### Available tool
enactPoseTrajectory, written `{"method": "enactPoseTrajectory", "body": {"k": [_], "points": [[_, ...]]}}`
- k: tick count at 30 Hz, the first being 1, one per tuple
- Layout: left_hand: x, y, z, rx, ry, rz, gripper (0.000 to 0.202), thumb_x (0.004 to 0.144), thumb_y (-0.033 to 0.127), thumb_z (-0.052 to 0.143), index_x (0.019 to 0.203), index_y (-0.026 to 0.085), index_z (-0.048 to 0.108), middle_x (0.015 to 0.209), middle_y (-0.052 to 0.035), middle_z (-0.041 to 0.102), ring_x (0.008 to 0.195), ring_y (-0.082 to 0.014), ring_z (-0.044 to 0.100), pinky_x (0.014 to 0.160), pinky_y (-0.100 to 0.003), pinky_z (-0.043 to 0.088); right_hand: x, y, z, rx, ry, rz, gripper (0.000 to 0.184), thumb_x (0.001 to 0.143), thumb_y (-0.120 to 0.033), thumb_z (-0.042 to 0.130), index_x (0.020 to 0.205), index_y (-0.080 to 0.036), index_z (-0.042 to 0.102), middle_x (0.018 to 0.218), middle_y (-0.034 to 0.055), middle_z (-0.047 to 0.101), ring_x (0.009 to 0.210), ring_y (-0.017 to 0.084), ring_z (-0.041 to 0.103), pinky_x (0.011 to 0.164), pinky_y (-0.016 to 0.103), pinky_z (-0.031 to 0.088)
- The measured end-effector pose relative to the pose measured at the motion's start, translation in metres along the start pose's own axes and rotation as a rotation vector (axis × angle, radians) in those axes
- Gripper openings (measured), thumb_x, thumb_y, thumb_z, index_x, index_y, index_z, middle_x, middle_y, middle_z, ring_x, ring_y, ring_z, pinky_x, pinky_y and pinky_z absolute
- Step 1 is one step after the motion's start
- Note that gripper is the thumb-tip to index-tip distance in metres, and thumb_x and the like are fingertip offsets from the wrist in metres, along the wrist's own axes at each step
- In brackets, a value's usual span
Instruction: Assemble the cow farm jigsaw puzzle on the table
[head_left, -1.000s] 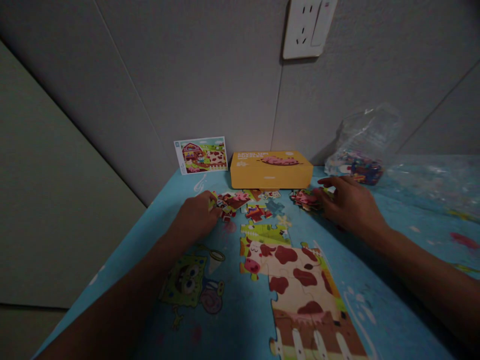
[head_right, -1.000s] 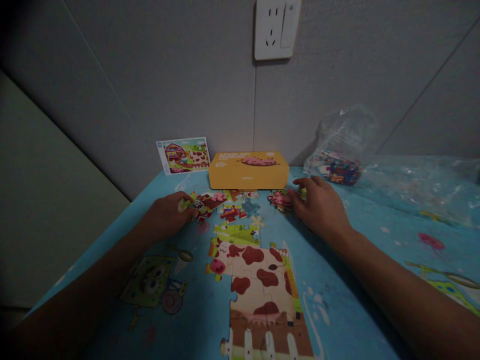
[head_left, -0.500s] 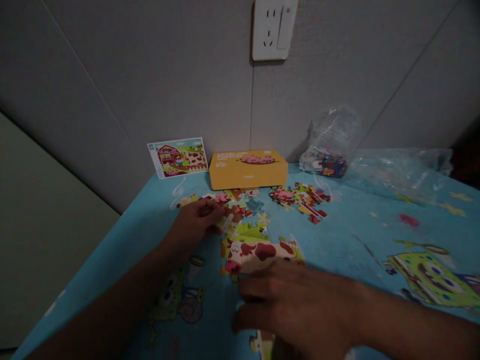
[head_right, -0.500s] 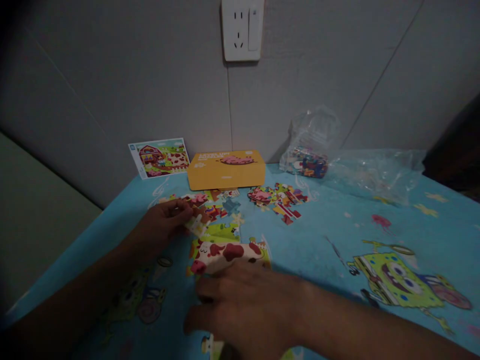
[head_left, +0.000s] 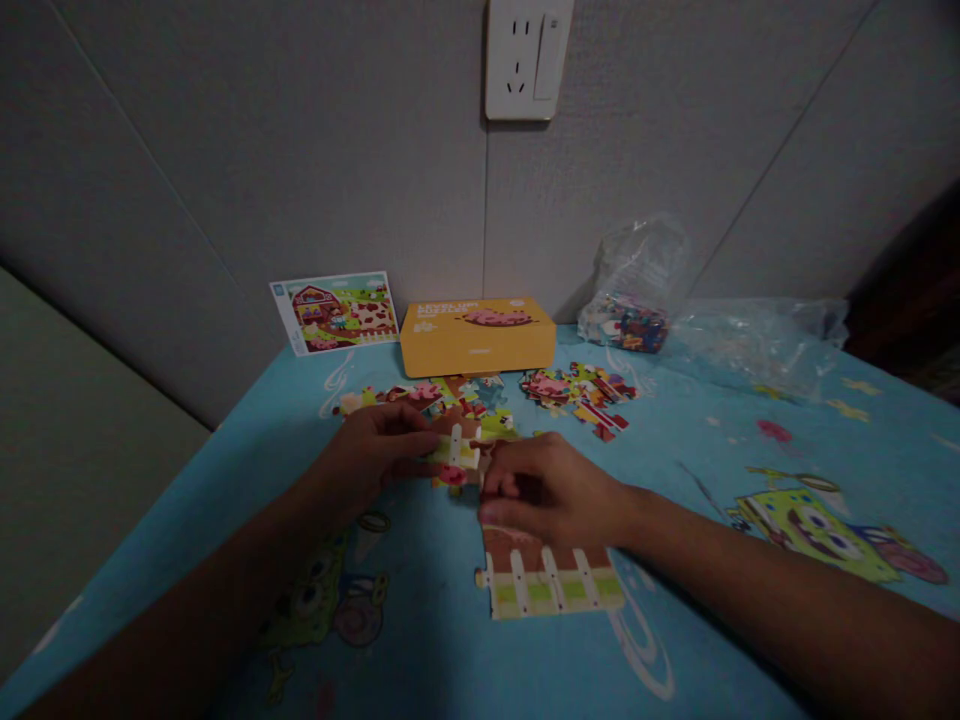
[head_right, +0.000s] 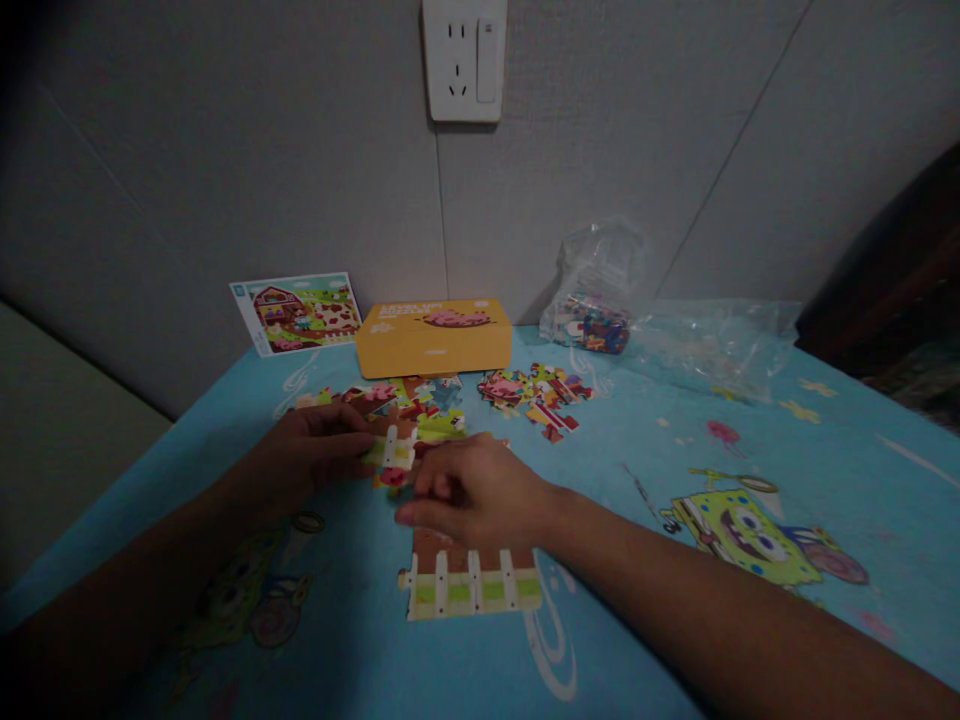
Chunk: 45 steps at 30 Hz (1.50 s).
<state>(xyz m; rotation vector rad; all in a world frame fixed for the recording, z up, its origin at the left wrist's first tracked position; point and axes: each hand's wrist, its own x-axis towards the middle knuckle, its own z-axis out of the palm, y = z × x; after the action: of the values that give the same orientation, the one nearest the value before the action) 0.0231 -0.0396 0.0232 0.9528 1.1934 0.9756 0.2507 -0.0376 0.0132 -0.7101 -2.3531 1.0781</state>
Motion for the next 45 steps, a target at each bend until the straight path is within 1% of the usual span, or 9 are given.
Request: {"method": "enactPoseTrajectory", "body": {"k": [2, 4, 8, 13, 16, 19, 23, 37, 45], "points": [[-0.004, -0.001, 0.002, 0.098, -0.105, -0.039, 0.033, 0.056, 0.028, 0.087, 0.064, 0.014, 0.058, 0.065, 0.0031, 0.06, 0.059, -0.0099, 0.06, 0.056, -0.024, 0.059, 0.002, 0.003, 0.0, 0.118, 0.135, 0.202, 0.038, 0.086, -0.052, 0.059, 0.074, -0.017, 0.057, 0.058, -0.0031, 0.052, 0.05, 0.009, 0.042, 0.048, 0.022, 0.032], [-0.007, -0.002, 0.003, 0.167, -0.229, -0.056, 0.033, 0.059, 0.029, 0.086, 0.063, 0.015, 0.056, 0.061, 0.005, 0.058, 0.055, -0.0084, 0.057, 0.055, -0.023, 0.057, 0.002, 0.005, 0.001, 0.171, 0.182, 0.274, 0.039, 0.086, -0.053, 0.059, 0.071, -0.017, 0.053, 0.055, -0.0044, 0.048, 0.049, 0.008, 0.038, 0.046, 0.021, 0.029], [-0.011, -0.004, 0.001, 0.278, -0.444, -0.088, 0.033, 0.064, 0.025, 0.083, 0.064, 0.015, 0.052, 0.061, 0.0051, 0.06, 0.056, -0.0089, 0.062, 0.055, -0.018, 0.053, 0.001, 0.006, 0.001, 0.091, 0.124, 0.219, 0.039, 0.084, -0.045, 0.06, 0.061, -0.019, 0.043, 0.053, -0.0061, 0.039, 0.05, 0.008, 0.033, 0.046, 0.021, 0.025], [-0.017, -0.002, -0.004, 0.295, -0.567, -0.172, 0.049, 0.067, 0.024, 0.081, 0.107, 0.025, 0.052, 0.078, 0.0052, 0.065, 0.056, -0.0132, 0.067, 0.047, -0.018, 0.051, 0.0, 0.006, -0.002, -0.019, -0.043, 0.028, 0.039, 0.086, -0.034, 0.057, 0.054, -0.018, 0.042, 0.051, -0.0062, 0.034, 0.047, 0.007, 0.029, 0.046, 0.023, 0.022], [-0.024, 0.0, -0.004, 0.4, -0.632, -0.254, 0.044, 0.068, 0.027, 0.08, 0.107, 0.026, 0.058, 0.081, 0.0046, 0.064, 0.06, -0.0144, 0.069, 0.048, -0.018, 0.052, 0.0, 0.008, -0.002, 0.032, -0.003, 0.026, 0.04, 0.089, -0.034, 0.054, 0.054, -0.018, 0.042, 0.051, -0.0064, 0.034, 0.047, 0.007, 0.029, 0.046, 0.022, 0.023], [-0.029, 0.001, -0.004, 0.527, -0.661, -0.273, 0.026, 0.07, 0.032, 0.079, 0.088, 0.02, 0.064, 0.075, 0.003, 0.064, 0.055, -0.0125, 0.067, 0.046, -0.017, 0.05, 0.0, 0.009, -0.001, 0.084, 0.018, 0.048, 0.04, 0.091, -0.038, 0.053, 0.057, -0.017, 0.047, 0.053, -0.0052, 0.039, 0.049, 0.008, 0.033, 0.047, 0.022, 0.026], [-0.031, 0.002, -0.002, 0.576, -0.662, -0.37, 0.029, 0.074, 0.041, 0.074, 0.077, 0.018, 0.057, 0.064, 0.0033, 0.062, 0.041, -0.0125, 0.061, 0.035, -0.016, 0.04, 0.0, 0.01, 0.0, 0.077, 0.017, 0.05, 0.041, 0.091, -0.039, 0.053, 0.057, -0.017, 0.048, 0.051, -0.0056, 0.037, 0.048, 0.008, 0.029, 0.046, 0.022, 0.025], [-0.03, -0.001, 0.003, 0.659, -0.591, -0.381, 0.025, 0.075, 0.037, 0.066, 0.08, 0.021, 0.048, 0.05, 0.0042, 0.064, 0.035, -0.0151, 0.059, 0.038, -0.02, 0.042, 0.001, 0.011, 0.001, 0.037, 0.044, 0.013, 0.042, 0.09, -0.034, 0.053, 0.053, -0.018, 0.042, 0.053, -0.0052, 0.039, 0.048, 0.007, 0.03, 0.047, 0.022, 0.024], [-0.03, -0.004, 0.008, 0.725, -0.522, -0.402, 0.028, 0.074, 0.04, 0.065, 0.077, 0.022, 0.043, 0.043, 0.0069, 0.057, 0.031, -0.0122, 0.052, 0.032, -0.015, 0.03, 0.001, 0.012, 0.0, 0.0, 0.034, 0.017, 0.042, 0.09, -0.034, 0.053, 0.053, -0.018, 0.042, 0.05, -0.0058, 0.037, 0.047, 0.007, 0.029, 0.048, 0.023, 0.024]]}}
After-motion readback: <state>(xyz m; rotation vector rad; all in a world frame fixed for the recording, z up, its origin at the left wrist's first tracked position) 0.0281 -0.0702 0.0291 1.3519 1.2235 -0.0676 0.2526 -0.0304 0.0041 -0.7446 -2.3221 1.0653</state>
